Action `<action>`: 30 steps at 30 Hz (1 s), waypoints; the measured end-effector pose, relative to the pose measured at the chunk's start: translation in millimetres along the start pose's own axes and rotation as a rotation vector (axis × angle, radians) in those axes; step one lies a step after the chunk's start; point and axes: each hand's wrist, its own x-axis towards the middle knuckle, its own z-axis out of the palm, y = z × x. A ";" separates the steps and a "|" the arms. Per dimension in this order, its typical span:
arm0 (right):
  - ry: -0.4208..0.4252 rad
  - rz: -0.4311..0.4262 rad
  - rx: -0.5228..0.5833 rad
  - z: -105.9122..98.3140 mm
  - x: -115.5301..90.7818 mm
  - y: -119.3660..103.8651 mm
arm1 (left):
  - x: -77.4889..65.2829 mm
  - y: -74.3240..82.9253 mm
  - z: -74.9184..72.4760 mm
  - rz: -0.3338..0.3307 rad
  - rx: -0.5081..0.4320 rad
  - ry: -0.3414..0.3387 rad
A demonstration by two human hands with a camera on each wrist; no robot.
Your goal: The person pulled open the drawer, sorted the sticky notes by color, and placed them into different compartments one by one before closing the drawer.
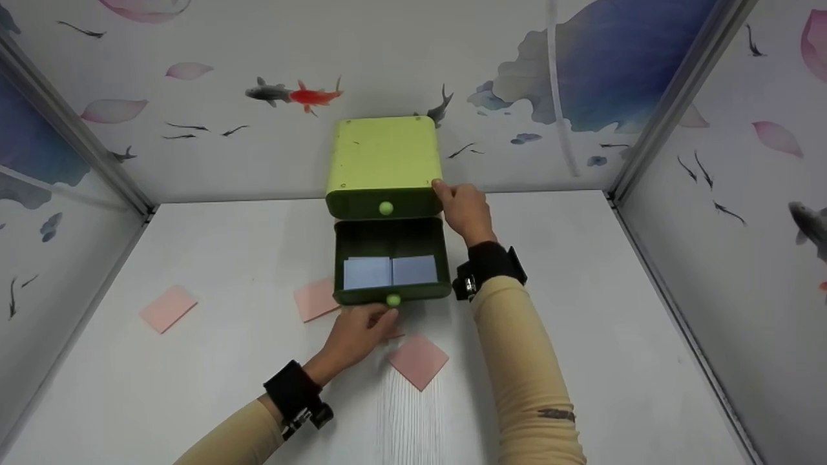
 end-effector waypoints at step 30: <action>0.064 -0.051 -0.096 -0.6 0.4 -6.2 | 46.9 4.4 -2.4 -0.107 -0.240 0.130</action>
